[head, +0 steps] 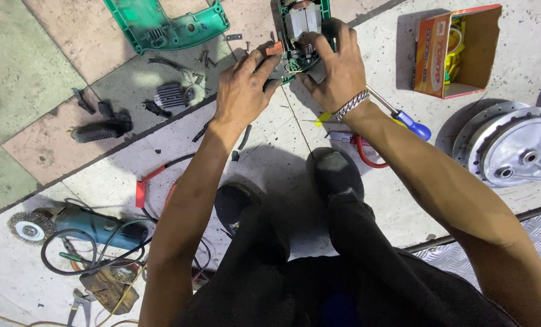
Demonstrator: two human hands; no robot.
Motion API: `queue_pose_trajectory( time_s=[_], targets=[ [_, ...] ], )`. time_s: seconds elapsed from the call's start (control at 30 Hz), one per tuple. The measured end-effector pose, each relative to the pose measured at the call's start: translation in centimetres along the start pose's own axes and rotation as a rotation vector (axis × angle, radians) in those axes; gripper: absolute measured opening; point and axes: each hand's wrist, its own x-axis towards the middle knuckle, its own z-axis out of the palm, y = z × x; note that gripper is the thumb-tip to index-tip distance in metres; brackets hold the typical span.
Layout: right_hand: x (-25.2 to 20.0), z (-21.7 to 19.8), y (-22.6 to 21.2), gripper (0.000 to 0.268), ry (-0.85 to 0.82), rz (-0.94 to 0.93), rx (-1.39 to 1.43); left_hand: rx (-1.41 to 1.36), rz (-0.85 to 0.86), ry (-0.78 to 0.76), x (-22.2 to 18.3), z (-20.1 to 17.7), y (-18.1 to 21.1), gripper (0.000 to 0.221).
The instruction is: Repairing the internal electrical components and wiring of a handheld power drill on a workshop floor.
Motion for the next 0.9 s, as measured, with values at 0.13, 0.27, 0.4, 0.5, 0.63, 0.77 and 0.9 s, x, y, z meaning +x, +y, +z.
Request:
queue_pose_trajectory(
  time_s=[0.13,0.27,0.4,0.5,0.63,0.77,0.9],
  targets=[
    [0.1,0.0,-0.1,0.066,0.02,-0.004,-0.035,-0.013,-0.002,-0.001,0.1,-0.2,-0.1,0.042],
    [0.2,0.6,0.3,0.069,0.035,0.041,0.007,-0.033,-0.004,-0.006,0.1,-0.1,-0.2,0.04],
    [0.5,0.6,0.9,0.071,0.077,0.042,0.128,-0.011,-0.017,0.039,-0.4,0.2,0.0,0.038],
    [0.6,-0.4,0.6,0.065,0.061,0.017,0.208,-0.051,-0.001,0.104,-0.3,-1.1,0.7,0.037],
    [0.7,-0.2,0.2,0.053,0.089,0.025,0.218,-0.067,0.005,0.102,-0.3,-1.2,0.7,0.035],
    [0.6,0.5,0.2,0.059,0.092,0.06,0.144,-0.019,-0.003,0.076,-0.7,-0.2,0.3,0.035],
    [0.7,1.0,0.3,0.069,0.088,0.097,0.077,-0.039,-0.042,0.062,-0.7,-0.9,0.8,0.036]
  ],
)
